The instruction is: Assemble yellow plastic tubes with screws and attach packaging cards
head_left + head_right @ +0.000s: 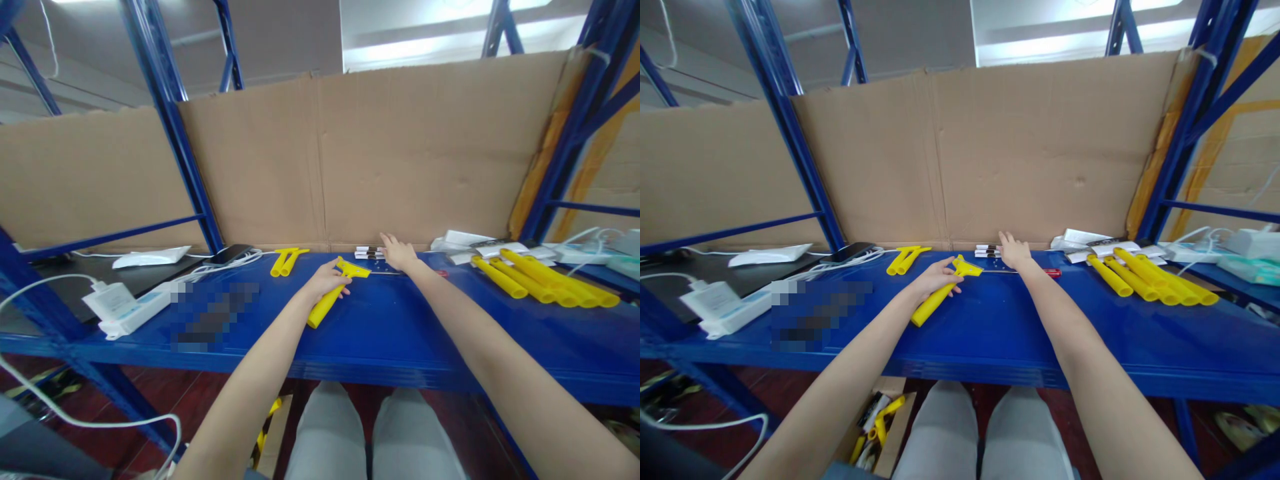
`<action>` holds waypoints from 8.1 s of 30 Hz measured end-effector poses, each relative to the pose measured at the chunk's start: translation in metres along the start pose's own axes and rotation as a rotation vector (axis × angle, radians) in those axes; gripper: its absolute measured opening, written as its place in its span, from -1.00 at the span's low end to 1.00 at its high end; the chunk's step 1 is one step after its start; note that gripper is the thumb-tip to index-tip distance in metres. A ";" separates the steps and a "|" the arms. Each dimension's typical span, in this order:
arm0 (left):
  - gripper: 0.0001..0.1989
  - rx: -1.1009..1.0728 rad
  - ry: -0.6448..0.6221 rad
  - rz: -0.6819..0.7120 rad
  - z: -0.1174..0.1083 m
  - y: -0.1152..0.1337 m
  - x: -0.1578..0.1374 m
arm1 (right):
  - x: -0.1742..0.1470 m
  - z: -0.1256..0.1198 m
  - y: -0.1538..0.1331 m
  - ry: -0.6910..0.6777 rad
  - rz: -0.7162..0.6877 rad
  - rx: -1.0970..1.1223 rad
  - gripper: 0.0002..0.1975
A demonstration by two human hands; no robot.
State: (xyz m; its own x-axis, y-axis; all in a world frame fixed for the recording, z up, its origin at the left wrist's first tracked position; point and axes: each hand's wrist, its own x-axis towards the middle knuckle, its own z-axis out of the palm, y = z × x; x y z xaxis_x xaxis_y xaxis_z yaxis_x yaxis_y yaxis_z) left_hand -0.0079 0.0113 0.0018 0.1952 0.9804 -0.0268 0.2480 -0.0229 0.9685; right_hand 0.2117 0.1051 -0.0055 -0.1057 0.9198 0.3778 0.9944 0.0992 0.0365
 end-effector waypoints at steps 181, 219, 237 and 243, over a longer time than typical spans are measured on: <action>-0.79 0.262 0.214 0.124 -0.020 0.008 0.004 | -0.088 -0.044 0.031 0.077 -0.332 -0.005 -0.79; -0.82 0.304 0.261 0.122 -0.021 0.006 0.010 | -0.095 -0.056 0.020 -0.029 -0.318 -0.066 -0.67; -0.75 0.302 0.282 0.136 -0.019 0.006 0.008 | -0.094 -0.057 0.017 -0.055 -0.262 0.064 -0.73; -0.74 0.328 0.268 0.132 -0.020 0.005 0.009 | -0.097 -0.062 0.015 -0.025 -0.296 -0.022 -0.69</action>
State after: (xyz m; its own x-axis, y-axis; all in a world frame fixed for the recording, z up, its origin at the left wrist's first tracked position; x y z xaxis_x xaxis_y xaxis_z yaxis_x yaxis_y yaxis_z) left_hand -0.0236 0.0238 0.0117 0.0035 0.9800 0.1989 0.5342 -0.1700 0.8281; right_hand 0.2367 -0.0056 0.0155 -0.3908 0.8611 0.3252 0.9202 0.3565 0.1617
